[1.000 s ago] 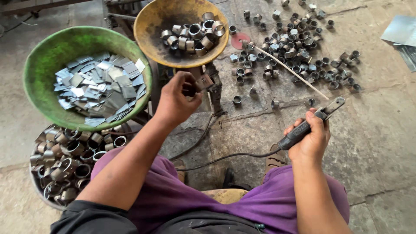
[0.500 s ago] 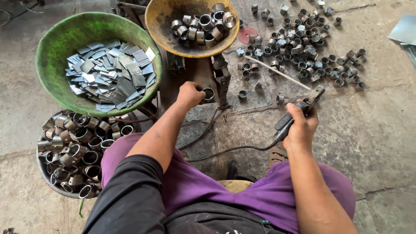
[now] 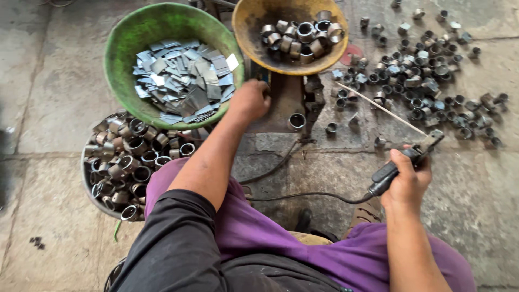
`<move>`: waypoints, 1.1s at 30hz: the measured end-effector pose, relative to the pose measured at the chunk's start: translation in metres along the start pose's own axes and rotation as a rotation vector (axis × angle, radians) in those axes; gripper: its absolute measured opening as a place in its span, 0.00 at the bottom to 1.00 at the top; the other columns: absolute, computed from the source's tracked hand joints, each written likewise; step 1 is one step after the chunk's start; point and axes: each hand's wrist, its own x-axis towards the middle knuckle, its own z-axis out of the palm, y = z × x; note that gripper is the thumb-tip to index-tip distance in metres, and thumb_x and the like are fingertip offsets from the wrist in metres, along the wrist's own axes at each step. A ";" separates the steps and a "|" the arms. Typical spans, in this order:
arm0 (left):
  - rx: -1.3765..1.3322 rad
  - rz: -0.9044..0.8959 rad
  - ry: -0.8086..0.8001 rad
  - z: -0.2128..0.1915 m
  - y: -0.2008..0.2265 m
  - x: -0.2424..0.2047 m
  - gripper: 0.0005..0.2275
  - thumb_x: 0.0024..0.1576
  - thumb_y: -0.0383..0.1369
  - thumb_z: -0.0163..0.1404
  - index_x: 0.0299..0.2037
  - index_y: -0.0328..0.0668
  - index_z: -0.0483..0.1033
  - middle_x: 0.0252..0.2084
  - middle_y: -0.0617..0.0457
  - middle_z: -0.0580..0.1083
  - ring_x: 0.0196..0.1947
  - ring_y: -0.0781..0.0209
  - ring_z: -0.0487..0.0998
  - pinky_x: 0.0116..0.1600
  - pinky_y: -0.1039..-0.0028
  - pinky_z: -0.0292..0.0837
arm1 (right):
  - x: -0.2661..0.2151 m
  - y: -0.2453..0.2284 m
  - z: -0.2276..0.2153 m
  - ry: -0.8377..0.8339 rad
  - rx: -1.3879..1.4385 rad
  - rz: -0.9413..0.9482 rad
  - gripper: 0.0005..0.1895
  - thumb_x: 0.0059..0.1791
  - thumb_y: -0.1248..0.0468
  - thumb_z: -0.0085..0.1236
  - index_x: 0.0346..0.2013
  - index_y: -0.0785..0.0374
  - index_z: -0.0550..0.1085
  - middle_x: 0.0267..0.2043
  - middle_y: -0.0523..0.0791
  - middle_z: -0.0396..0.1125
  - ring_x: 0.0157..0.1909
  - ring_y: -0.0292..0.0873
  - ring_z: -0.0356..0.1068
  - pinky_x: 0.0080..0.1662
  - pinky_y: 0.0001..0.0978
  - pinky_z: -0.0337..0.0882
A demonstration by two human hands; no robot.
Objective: The person sits on the floor and repeatedly picks small metal plates and cylindrical metal pieces from nearby bowls. They place the pieces on a metal surface and weld them together using a handheld welding torch, then drop the finished pieces into a yellow bowl.
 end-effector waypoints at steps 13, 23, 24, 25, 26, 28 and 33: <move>0.483 -0.248 -0.139 -0.073 -0.077 -0.022 0.14 0.56 0.25 0.50 0.47 0.58 0.83 0.60 0.59 0.74 0.70 0.47 0.60 0.70 0.43 0.47 | -0.005 0.000 0.008 0.002 -0.022 0.018 0.16 0.48 0.70 0.65 0.47 0.62 0.71 0.38 0.44 0.67 0.32 0.38 0.68 0.35 0.30 0.72; 0.448 -0.212 -0.074 -0.063 -0.094 -0.013 0.15 0.54 0.23 0.47 0.39 0.58 0.85 0.56 0.58 0.75 0.67 0.46 0.61 0.69 0.41 0.40 | -0.013 -0.005 0.009 0.021 -0.065 0.004 0.17 0.48 0.69 0.66 0.50 0.63 0.72 0.43 0.42 0.68 0.41 0.35 0.69 0.42 0.26 0.71; 0.444 -0.224 -0.077 -0.063 -0.093 -0.012 0.14 0.54 0.23 0.48 0.39 0.57 0.85 0.56 0.58 0.75 0.66 0.46 0.62 0.69 0.41 0.40 | -0.012 -0.007 0.009 0.032 -0.066 0.015 0.17 0.47 0.69 0.66 0.49 0.63 0.72 0.43 0.42 0.68 0.40 0.35 0.69 0.41 0.26 0.71; 0.428 -0.212 -0.018 -0.061 -0.093 -0.013 0.12 0.55 0.24 0.48 0.36 0.55 0.85 0.55 0.58 0.76 0.64 0.46 0.64 0.69 0.42 0.43 | -0.013 -0.008 0.009 0.036 -0.063 0.025 0.17 0.47 0.69 0.66 0.49 0.63 0.72 0.42 0.42 0.68 0.39 0.35 0.69 0.40 0.26 0.71; 0.412 -0.201 0.041 -0.060 -0.094 -0.014 0.11 0.57 0.25 0.48 0.33 0.53 0.84 0.55 0.58 0.76 0.62 0.47 0.66 0.69 0.44 0.46 | -0.013 -0.010 0.009 0.039 -0.060 0.035 0.17 0.47 0.69 0.65 0.48 0.63 0.71 0.41 0.42 0.68 0.37 0.35 0.68 0.38 0.27 0.71; 0.318 -0.148 0.166 -0.059 -0.094 -0.013 0.09 0.60 0.25 0.48 0.33 0.47 0.82 0.54 0.54 0.77 0.58 0.46 0.70 0.66 0.49 0.55 | -0.014 -0.012 0.009 0.037 -0.051 0.043 0.17 0.46 0.69 0.65 0.48 0.63 0.71 0.40 0.43 0.68 0.35 0.36 0.68 0.37 0.27 0.71; -0.088 0.020 0.442 -0.052 -0.084 0.003 0.01 0.63 0.24 0.51 0.41 0.33 0.75 0.44 0.40 0.78 0.46 0.41 0.78 0.52 0.61 0.72 | -0.016 -0.018 0.010 0.021 -0.015 0.037 0.18 0.47 0.69 0.64 0.49 0.63 0.71 0.39 0.43 0.67 0.33 0.37 0.68 0.34 0.29 0.72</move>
